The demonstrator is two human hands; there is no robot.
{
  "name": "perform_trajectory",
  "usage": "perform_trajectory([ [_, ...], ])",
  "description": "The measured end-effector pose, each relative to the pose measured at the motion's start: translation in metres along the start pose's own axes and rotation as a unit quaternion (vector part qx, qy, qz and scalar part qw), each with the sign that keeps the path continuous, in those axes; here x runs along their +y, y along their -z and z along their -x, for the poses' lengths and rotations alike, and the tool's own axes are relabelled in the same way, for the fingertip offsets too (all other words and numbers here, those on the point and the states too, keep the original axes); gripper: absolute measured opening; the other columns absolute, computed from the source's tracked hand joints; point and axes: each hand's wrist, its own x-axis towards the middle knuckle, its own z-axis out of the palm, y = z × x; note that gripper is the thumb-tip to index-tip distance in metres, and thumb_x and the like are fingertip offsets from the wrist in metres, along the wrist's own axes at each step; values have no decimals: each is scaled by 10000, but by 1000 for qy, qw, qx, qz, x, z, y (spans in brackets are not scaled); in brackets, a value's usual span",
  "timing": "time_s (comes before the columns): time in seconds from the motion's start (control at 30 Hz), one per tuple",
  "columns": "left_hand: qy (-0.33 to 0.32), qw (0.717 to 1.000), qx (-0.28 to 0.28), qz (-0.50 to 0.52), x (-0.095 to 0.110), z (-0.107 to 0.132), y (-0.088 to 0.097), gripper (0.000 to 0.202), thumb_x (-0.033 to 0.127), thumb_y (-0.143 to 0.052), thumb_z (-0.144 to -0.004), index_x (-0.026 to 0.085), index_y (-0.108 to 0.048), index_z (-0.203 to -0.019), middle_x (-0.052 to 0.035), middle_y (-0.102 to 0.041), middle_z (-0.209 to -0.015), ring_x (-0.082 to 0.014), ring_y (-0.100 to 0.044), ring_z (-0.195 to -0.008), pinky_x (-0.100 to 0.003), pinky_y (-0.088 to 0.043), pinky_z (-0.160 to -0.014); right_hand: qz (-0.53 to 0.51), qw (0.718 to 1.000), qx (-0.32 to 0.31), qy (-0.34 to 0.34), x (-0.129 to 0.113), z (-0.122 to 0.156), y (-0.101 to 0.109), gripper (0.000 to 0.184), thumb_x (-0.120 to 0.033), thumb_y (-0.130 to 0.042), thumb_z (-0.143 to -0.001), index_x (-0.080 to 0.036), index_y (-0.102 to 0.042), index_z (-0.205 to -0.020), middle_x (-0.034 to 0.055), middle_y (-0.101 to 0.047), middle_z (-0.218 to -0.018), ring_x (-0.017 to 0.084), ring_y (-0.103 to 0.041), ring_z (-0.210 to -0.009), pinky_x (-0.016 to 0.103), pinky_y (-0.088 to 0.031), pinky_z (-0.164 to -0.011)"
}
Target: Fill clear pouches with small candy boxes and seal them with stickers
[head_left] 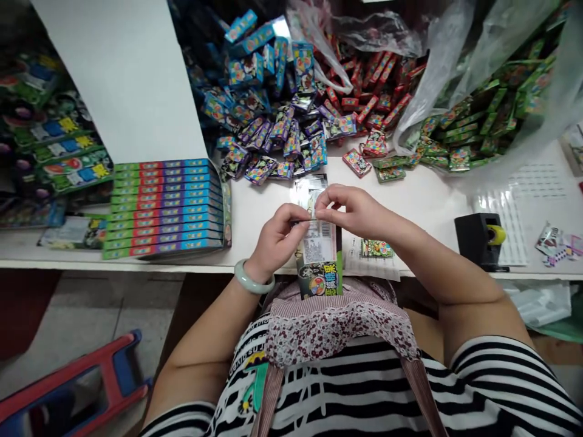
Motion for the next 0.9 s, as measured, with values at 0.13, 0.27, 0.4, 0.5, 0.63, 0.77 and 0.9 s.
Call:
perform_trajectory([
  [0.13,-12,1000,0,17,-2,2,6,59,190,-555,-902,214,-603,-926,-11,-609,-883,-140,-598,-845,-304,-495,-775,7,997,-37,-66,2,-14,-5,277,-424,-653,-853,-165,-612,-764,8,-598,-753,136,-527,-737,311,-423,-721],
  [0.27,-18,1000,-1,25,-4,0,6,55,214,-546,-915,213,-601,-917,-5,-597,-862,-134,-584,-813,-297,-491,-751,8,995,-35,-90,-3,-15,-5,305,-452,-672,-834,-166,-605,-749,-9,-570,-689,128,-501,-701,293,-394,-674],
  [0.4,-23,999,15,27,-4,-1,2,125,297,-664,-875,211,-578,-904,5,-588,-844,-126,-578,-794,-284,-492,-732,2,994,-18,-109,-4,-15,-8,241,-375,-687,-824,-166,-596,-747,-16,-558,-682,120,-496,-691,282,-386,-655],
  [0.5,-25,999,42,21,-5,0,-3,174,268,-711,-839,208,-557,-890,10,-585,-845,-120,-581,-797,-281,-498,-743,-9,992,4,-124,1,-15,-10,182,-300,-691,-807,-170,-582,-738,-20,-566,-687,111,-490,-662,277,-387,-639],
  [0.63,-35,998,55,12,-6,2,-8,150,245,-677,-851,207,-538,-891,8,-581,-844,-119,-583,-791,-280,-501,-741,-91,981,-21,-172,17,-22,-9,187,-272,-739,-745,-188,-572,-736,-22,-591,-694,110,-508,-635,272,-411,-616],
  [0.77,-12,999,36,1,-2,3,-9,225,261,-684,-832,208,-549,-1004,-23,-619,-934,-144,-615,-852,-305,-514,-792,-258,920,-107,-275,35,-35,-7,233,-227,-783,-678,-204,-582,-793,-32,-598,-679,113,-548,-612,263,-473,-588],
  [0.9,10,999,49,-11,-5,7,11,149,288,-642,-868,206,-618,-990,-29,-657,-931,-157,-628,-868,-312,-521,-806,-319,896,-140,-275,49,-28,-4,190,-292,-733,-774,-200,-615,-891,10,-670,-791,126,-619,-698,259,-529,-616],
])
